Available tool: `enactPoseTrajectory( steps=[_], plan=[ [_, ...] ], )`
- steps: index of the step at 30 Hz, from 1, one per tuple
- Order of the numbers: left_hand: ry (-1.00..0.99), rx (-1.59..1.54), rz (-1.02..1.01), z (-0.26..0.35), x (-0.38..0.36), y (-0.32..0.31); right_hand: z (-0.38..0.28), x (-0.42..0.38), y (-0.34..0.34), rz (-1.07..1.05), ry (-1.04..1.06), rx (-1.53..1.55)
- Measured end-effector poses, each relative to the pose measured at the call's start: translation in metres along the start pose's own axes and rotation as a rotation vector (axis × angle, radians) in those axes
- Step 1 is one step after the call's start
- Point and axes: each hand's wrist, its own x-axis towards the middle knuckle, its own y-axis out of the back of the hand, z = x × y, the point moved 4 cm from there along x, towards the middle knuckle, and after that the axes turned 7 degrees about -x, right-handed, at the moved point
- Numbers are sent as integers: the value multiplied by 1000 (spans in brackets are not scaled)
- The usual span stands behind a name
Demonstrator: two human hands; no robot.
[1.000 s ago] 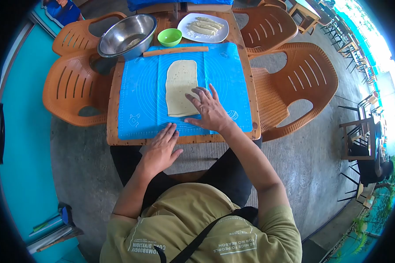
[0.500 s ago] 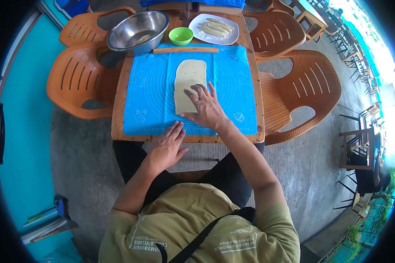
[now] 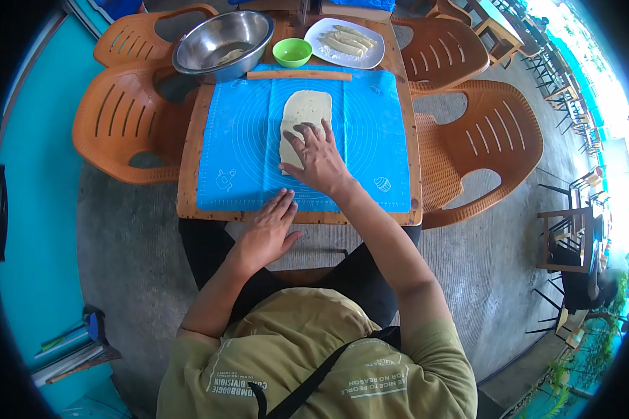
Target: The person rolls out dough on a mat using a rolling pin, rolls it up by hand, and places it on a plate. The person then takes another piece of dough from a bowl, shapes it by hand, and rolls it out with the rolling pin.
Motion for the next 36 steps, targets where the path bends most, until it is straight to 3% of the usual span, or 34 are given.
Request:
enactPoseTrajectory(
  steps=[4, 11, 15, 20, 25, 29, 31, 33, 36],
  plan=[
    [12, -28, -9, -2, 1, 0, -5, -4, 11, -37, 67, 47],
    [16, -23, -2, -1, 1, 3, 26, -18, 25, 32, -66, 46],
    [30, -46, -15, 0, 1, 4, 24, -37, 24, -76, 48, 21],
    [51, -44, -30, 1, 2, 4, 39, -33, 7, 5, -66, 46],
    [32, -41, -33, 1, 1, 4, 31, -37, 21, 1, 20, 42],
    [50, -40, -47, 2, 3, 4, 50, -44, 13, 55, -124, 89],
    [53, -42, -61, 1, 4, 5, 49, -51, 27, 65, -96, 88],
    [46, -43, -57, -1, 3, 6, 44, -57, 37, -18, -2, 37],
    [56, -56, -55, 0, 3, 6, 58, -66, 29, -15, -66, 16]
  ],
)
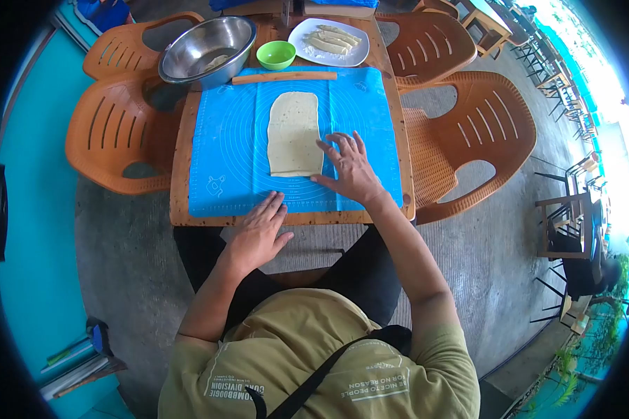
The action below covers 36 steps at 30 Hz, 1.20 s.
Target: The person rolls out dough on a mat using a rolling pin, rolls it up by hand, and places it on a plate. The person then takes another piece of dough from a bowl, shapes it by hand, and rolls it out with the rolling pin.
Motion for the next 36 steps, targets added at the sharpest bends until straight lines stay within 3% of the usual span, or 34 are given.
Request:
enactPoseTrajectory(
  steps=[13, 17, 21, 36],
  plan=[
    [-3, -61, 30, -1, 8, 15, -7, -6, -4, 82, -17, 55],
    [-2, -213, 166, 2, 20, 27, -37, -21, -3, 20, 59, 56],
    [-110, -81, 344, 2, 22, 17, -64, -45, -5, -19, 37, 112],
    [-22, 18, 233, 0, 23, -23, -92, -62, -23, -154, -90, 132]
  ],
)
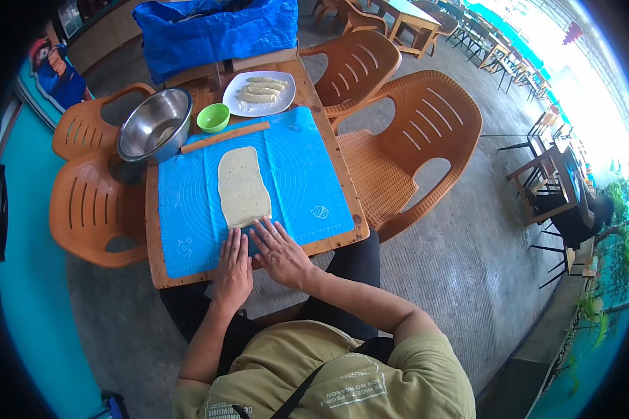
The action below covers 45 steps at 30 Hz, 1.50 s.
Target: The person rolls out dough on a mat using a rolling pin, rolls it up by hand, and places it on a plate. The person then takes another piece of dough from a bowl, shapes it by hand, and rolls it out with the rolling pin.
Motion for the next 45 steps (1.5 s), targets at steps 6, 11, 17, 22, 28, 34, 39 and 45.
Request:
enactPoseTrajectory(
  steps=[6, 11, 17, 22, 28, 34, 39, 45],
  plan=[
    [-6, 28, 0, -4, 5, 1, -4, 1, 0, -6, -25, -43],
    [-4, 33, -1, -6, 10, 3, -3, 6, -2, -8, -48, -65],
    [-1, 48, -7, -8, 14, 5, 0, 10, -5, -22, -67, -56],
    [6, 116, -14, -8, 20, 6, 3, 16, -4, -8, -64, -83],
    [17, 93, 37, -16, 28, 4, 9, 26, -2, -15, -51, -86],
    [36, 116, 1, -23, 36, 5, 15, 37, 3, 15, -28, -60],
    [32, 115, 2, -32, 44, 2, 23, 46, 6, 37, -20, -13],
    [20, 115, 10, -41, 55, 2, 28, 55, 5, 33, -19, -38]
  ],
)
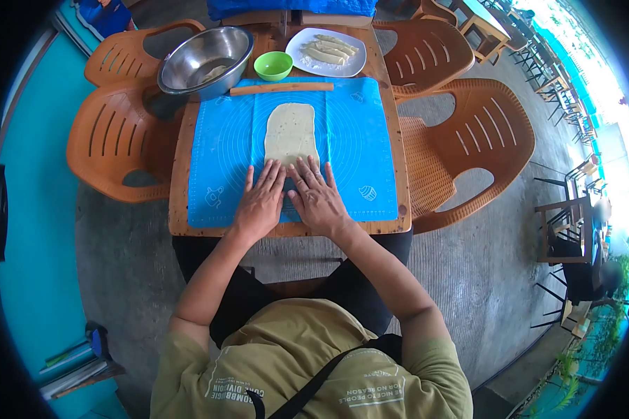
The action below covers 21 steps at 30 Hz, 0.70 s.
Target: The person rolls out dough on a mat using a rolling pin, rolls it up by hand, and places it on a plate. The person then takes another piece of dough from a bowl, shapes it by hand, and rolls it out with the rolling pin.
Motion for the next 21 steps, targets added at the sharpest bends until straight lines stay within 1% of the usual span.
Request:
enactPoseTrajectory(
  steps=[4, 6, 10, 12, 13, 15, 16, 18, 21],
  plan=[
    [-10, -11, 3, -7, 12, -1, 5, 8, -4, 9, 3, -33],
    [0, 40, -35, -11, 19, -2, 6, 12, -3, 12, -16, -2],
    [-13, 61, -48, -14, 29, -1, 7, 12, -2, 6, -29, -3],
    [2, 55, -32, -17, 29, 4, 6, 11, 0, 55, -40, -31],
    [5, 56, -33, -17, 27, 5, 4, 7, 2, 53, -38, -29],
    [-7, 36, 84, -13, 14, 12, -1, -7, 11, 71, -60, -75],
    [-7, 36, 85, -11, 7, 15, -2, -13, 13, 71, -60, -75],
    [-13, -61, 86, -1, -15, 19, -5, -26, 12, 3, -54, -82],
    [-60, -64, 58, 10, -27, 15, -11, -32, 10, 2, -52, -73]
  ],
)
